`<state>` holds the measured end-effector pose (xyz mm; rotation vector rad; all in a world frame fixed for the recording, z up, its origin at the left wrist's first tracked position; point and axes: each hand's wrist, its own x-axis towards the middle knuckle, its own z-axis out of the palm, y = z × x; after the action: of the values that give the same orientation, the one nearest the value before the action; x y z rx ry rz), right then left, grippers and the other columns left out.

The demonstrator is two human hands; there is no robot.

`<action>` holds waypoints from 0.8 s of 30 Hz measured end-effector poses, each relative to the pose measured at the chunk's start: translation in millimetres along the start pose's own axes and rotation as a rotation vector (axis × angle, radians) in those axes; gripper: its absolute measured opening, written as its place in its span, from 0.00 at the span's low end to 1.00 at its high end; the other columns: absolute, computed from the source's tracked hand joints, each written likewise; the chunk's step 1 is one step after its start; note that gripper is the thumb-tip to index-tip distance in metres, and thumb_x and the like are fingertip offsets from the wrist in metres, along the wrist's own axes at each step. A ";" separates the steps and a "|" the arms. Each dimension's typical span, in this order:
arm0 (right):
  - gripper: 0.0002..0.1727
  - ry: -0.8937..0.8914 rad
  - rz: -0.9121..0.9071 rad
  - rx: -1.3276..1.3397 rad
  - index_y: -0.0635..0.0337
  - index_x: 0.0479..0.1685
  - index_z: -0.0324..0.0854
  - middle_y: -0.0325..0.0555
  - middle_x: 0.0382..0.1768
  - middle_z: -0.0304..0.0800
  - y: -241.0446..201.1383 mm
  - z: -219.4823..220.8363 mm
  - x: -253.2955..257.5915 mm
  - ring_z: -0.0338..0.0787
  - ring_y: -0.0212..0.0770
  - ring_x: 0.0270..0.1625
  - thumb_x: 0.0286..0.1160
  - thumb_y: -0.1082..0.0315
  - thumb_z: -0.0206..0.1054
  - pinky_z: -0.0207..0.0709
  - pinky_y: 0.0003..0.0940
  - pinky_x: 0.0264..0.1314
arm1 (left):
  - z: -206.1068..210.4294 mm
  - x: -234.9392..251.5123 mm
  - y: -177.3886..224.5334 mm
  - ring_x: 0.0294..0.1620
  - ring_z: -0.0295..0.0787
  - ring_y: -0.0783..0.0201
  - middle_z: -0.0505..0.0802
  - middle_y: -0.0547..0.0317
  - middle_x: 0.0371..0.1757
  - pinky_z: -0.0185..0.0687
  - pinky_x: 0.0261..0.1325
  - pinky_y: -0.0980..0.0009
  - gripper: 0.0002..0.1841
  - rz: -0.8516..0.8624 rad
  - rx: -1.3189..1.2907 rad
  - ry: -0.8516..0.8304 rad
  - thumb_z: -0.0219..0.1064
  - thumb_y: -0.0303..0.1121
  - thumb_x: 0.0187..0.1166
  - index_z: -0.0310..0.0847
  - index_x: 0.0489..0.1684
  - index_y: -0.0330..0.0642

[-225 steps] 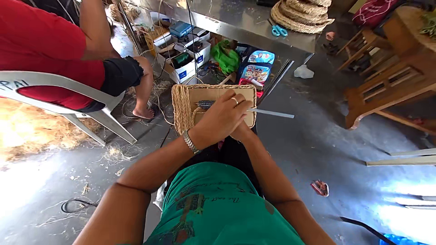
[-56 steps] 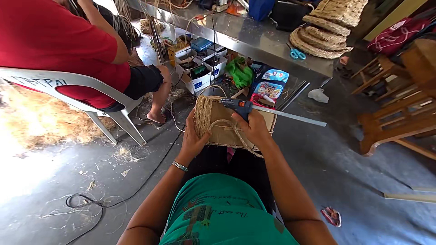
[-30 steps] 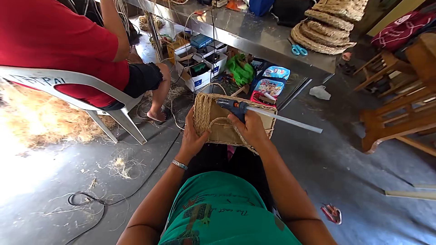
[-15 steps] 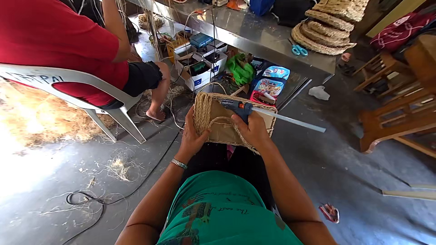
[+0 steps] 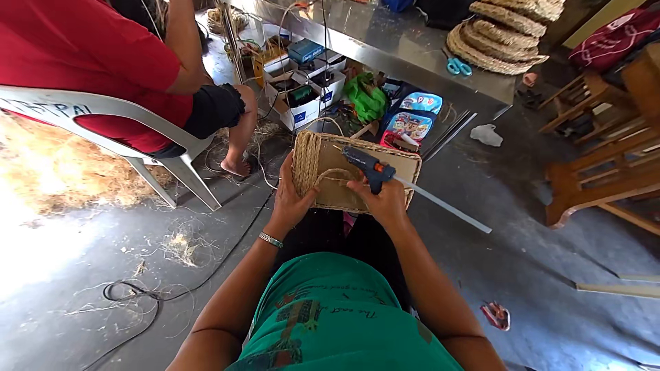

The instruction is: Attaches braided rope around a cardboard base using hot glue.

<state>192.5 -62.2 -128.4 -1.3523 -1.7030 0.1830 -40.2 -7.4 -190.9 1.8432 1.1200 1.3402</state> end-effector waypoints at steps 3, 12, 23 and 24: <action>0.24 0.032 0.022 0.003 0.66 0.57 0.85 0.55 0.52 0.90 4.4 11.3 -5.7 0.92 0.44 0.50 0.74 0.55 0.78 0.87 0.45 0.56 | 0.8 1.1 1.7 0.83 0.72 0.61 0.68 0.51 0.89 0.73 0.79 0.56 0.53 0.001 0.024 0.001 0.73 0.45 0.69 0.39 0.96 0.53; 0.15 0.017 0.044 -0.022 0.63 0.52 0.84 0.52 0.39 0.90 -7.1 12.1 15.6 0.90 0.44 0.36 0.79 0.60 0.74 0.86 0.46 0.40 | 1.6 2.5 -0.4 0.83 0.72 0.60 0.67 0.51 0.89 0.75 0.79 0.54 0.54 -0.001 0.019 0.014 0.74 0.44 0.68 0.38 0.96 0.54; 0.14 0.011 -0.136 -0.121 0.68 0.48 0.87 0.55 0.43 0.93 -20.1 29.1 78.9 0.94 0.48 0.47 0.75 0.64 0.73 0.87 0.45 0.56 | -2.4 -2.1 8.0 0.78 0.76 0.47 0.55 0.39 0.91 0.87 0.60 0.50 0.22 0.145 0.236 -0.068 0.62 0.43 0.82 0.74 0.76 0.61; 0.15 -0.003 -0.152 -0.132 0.68 0.49 0.87 0.56 0.44 0.93 -20.7 29.6 81.6 0.94 0.48 0.48 0.76 0.63 0.73 0.86 0.45 0.57 | -2.9 -2.0 8.0 0.75 0.78 0.46 0.55 0.38 0.91 0.89 0.56 0.50 0.22 0.148 0.252 -0.078 0.61 0.43 0.82 0.75 0.76 0.64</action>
<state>159.3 9.5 -86.9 -1.3109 -1.8385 -0.0140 -41.0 -13.0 -184.2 2.1777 1.1751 1.2404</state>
